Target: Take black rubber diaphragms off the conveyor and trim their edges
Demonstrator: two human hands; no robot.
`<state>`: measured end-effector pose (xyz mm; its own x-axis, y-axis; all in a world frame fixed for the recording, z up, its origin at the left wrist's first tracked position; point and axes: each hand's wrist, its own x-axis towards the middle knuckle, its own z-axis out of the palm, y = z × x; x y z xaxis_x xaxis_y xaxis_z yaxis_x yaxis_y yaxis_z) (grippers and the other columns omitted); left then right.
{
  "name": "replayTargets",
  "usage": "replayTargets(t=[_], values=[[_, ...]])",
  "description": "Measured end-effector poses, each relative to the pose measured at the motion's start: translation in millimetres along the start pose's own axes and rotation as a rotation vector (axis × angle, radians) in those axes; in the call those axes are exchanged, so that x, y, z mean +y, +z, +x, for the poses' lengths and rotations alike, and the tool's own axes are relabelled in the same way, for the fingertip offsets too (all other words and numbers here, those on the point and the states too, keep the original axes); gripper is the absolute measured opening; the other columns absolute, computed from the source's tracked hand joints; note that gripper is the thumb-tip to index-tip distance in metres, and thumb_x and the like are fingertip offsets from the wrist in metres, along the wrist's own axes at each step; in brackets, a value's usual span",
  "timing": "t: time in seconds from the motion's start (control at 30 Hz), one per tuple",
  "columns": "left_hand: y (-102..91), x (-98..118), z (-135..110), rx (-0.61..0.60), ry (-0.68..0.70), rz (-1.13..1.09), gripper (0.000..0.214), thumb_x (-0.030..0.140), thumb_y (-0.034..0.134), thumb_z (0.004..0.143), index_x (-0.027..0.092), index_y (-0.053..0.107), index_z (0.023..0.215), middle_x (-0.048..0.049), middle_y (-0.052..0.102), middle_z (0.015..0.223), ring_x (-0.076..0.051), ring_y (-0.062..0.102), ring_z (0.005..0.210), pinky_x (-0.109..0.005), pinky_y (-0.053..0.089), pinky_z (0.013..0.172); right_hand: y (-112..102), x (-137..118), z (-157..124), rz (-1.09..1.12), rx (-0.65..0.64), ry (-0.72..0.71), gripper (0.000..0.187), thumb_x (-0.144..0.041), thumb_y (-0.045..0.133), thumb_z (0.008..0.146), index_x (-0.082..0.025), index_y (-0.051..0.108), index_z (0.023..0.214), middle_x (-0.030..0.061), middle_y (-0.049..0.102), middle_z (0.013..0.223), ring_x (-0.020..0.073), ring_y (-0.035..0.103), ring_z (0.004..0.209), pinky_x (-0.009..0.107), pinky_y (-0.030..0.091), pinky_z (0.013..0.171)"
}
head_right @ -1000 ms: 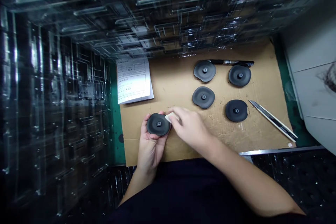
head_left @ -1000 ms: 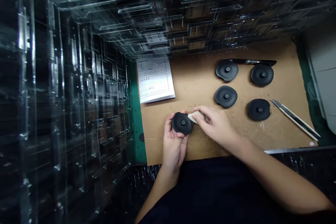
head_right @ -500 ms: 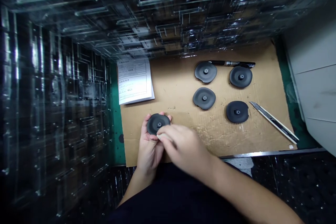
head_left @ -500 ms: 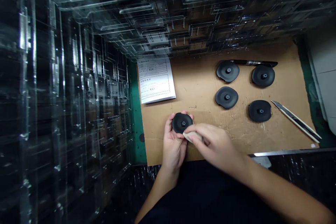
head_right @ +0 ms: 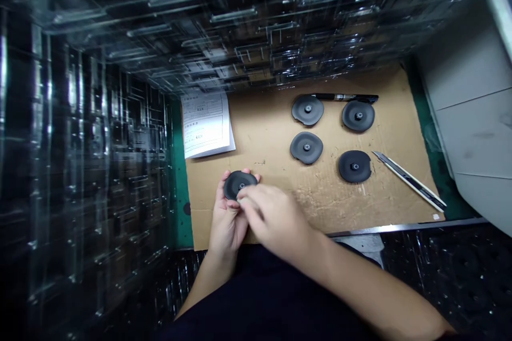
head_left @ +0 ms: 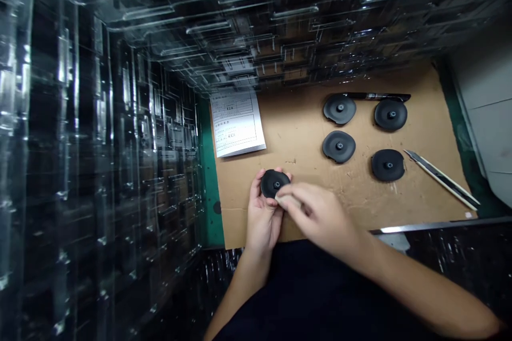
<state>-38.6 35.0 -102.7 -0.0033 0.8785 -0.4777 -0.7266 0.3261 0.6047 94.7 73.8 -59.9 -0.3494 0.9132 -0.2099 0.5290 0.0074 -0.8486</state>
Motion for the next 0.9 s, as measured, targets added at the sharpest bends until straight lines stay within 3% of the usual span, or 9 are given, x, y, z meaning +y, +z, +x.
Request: replayTargets(t=[0.1,0.2,0.33,0.5,0.63,0.67,0.8,0.9], values=[[-1.0,3,1,-0.028,-0.05,0.046,0.057,0.033,0.073,0.07,0.031,0.049,0.122,-0.0088,0.054,0.128,-0.025,0.055,0.115,-0.034,0.046,0.094,-5,8,4,0.005,0.013,-0.036,0.017,-0.021,0.05,0.088,-0.022,0.066,0.094,0.0002,0.07,0.088,0.0131,0.063,0.077,0.023,0.046,0.069],[4.9,6,-2,-0.044,-0.08,0.094,0.067,0.033,0.076,0.066,0.03,0.047,0.126,-0.0089,0.057,0.125,-0.022,0.058,0.111,-0.028,0.048,0.09,-15,11,8,-0.034,0.156,0.017,0.017,-0.022,0.052,0.087,-0.019,0.065,0.097,0.0035,0.069,0.091,0.0161,0.062,0.084,0.027,0.046,0.076],[22.7,11,-18,-0.044,-0.184,0.136,0.059,0.033,0.077,0.066,0.023,0.056,0.119,-0.006,0.063,0.114,-0.017,0.061,0.102,-0.02,0.05,0.082,-25,-15,-15,0.047,0.237,-0.144,0.023,-0.019,0.048,0.089,-0.017,0.062,0.107,0.005,0.065,0.098,0.0137,0.06,0.092,0.025,0.046,0.084],[45.2,12,-43,-0.011,-0.22,0.134,0.06,0.027,0.08,0.063,0.026,0.057,0.119,-0.0044,0.065,0.111,-0.02,0.062,0.101,-0.027,0.05,0.087,-39,-40,-40,0.087,0.002,-0.217,0.018,-0.012,0.052,0.085,-0.021,0.066,0.091,-0.002,0.066,0.082,0.0086,0.06,0.072,0.019,0.047,0.068],[54.3,12,-57,-0.108,-0.188,0.122,0.058,0.032,0.081,0.06,0.022,0.061,0.113,-0.0058,0.068,0.103,-0.023,0.063,0.099,-0.031,0.05,0.088,-43,-45,-54,0.046,0.269,-0.313,0.023,-0.013,0.046,0.088,-0.016,0.063,0.104,0.0048,0.066,0.094,0.0136,0.06,0.087,0.026,0.047,0.083],[54.9,14,-60,-0.136,-0.191,0.113,0.06,0.03,0.082,0.059,0.023,0.061,0.114,-0.0057,0.068,0.105,-0.023,0.063,0.099,-0.032,0.051,0.088,-44,-47,-61,0.069,0.258,-0.345,0.024,-0.012,0.046,0.088,-0.015,0.062,0.106,0.0053,0.065,0.095,0.0135,0.06,0.087,0.027,0.047,0.084],[58.3,18,-73,-0.14,-0.149,0.093,0.063,0.022,0.083,0.057,0.028,0.059,0.115,-0.0039,0.065,0.114,-0.023,0.063,0.101,-0.036,0.05,0.091,-51,-57,-81,0.14,-0.002,-0.33,0.018,-0.011,0.05,0.087,-0.018,0.064,0.096,0.0003,0.064,0.084,0.0081,0.059,0.074,0.019,0.048,0.07],[65.8,17,-80,-0.163,-0.119,0.132,0.063,0.036,0.083,0.055,0.022,0.061,0.113,-0.0078,0.065,0.113,-0.026,0.061,0.105,-0.038,0.046,0.097,-55,-62,-83,0.04,0.208,-0.368,0.019,-0.012,0.049,0.087,-0.016,0.064,0.099,0.0022,0.065,0.084,0.0103,0.059,0.077,0.021,0.049,0.075]])
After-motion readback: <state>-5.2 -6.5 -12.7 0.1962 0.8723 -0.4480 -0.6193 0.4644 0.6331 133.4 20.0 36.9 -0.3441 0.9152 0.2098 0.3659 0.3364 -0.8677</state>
